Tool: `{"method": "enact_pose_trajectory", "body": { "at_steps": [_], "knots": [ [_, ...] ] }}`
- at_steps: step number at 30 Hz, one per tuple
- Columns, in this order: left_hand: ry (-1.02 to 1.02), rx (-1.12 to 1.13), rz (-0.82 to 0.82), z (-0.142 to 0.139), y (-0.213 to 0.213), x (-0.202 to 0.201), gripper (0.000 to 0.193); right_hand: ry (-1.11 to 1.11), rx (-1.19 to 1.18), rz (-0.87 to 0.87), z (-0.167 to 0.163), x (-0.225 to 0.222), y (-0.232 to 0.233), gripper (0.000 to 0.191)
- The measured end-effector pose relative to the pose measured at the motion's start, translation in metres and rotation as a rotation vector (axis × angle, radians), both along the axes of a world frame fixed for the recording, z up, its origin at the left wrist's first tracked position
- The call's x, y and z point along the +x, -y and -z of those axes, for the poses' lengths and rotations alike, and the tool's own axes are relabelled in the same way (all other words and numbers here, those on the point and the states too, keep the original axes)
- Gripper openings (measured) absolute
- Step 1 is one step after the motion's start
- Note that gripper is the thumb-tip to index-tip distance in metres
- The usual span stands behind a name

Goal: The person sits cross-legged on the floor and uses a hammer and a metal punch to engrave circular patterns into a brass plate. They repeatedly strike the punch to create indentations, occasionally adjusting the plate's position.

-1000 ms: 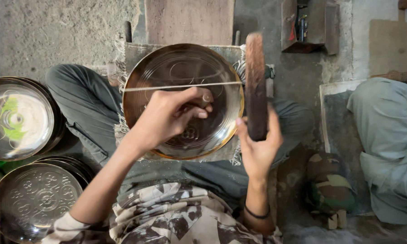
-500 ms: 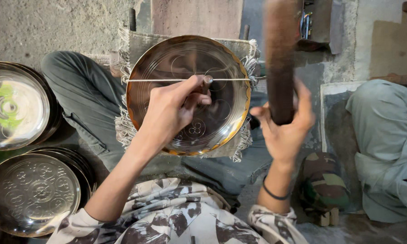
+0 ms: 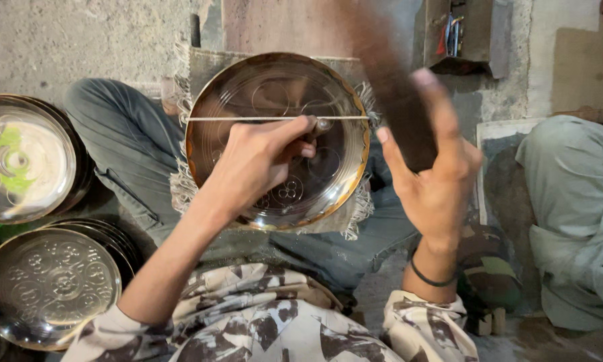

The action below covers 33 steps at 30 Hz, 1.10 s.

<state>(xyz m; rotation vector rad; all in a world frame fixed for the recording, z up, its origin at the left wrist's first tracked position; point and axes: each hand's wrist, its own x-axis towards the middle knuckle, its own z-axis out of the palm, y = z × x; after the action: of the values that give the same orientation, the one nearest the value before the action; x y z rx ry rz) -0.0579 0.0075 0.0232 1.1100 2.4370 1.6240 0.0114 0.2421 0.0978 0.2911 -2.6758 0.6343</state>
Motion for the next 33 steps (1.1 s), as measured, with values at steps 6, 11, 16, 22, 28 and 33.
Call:
{"method": "enact_pose_trajectory", "body": {
  "at_steps": [6,11,16,22,28,33],
  "knots": [
    [-0.049,-0.145,0.085,-0.002,-0.005,-0.014,0.037,0.092,-0.357,0.292,0.020,0.016,-0.001,0.067],
    [-0.071,-0.207,0.191,-0.004,-0.009,-0.021,0.044,0.087,-0.128,0.201,0.042,0.047,-0.007,0.052],
    [-0.035,-0.298,0.281,-0.012,-0.011,-0.024,0.039,0.137,-0.176,0.375,0.057,0.077,0.001,0.054],
    [0.010,-0.375,0.363,-0.020,-0.011,-0.032,0.061,0.145,-0.241,0.459,0.070,0.091,0.006,0.062],
    [-0.057,-0.318,0.358,-0.018,-0.008,-0.029,0.045,0.078,-0.320,0.299,0.079,0.075,0.000,0.063],
    [-0.055,-0.301,0.248,-0.014,0.004,-0.022,0.038,0.039,-0.413,0.219,0.059,0.053,-0.007,0.053]
  ]
}}
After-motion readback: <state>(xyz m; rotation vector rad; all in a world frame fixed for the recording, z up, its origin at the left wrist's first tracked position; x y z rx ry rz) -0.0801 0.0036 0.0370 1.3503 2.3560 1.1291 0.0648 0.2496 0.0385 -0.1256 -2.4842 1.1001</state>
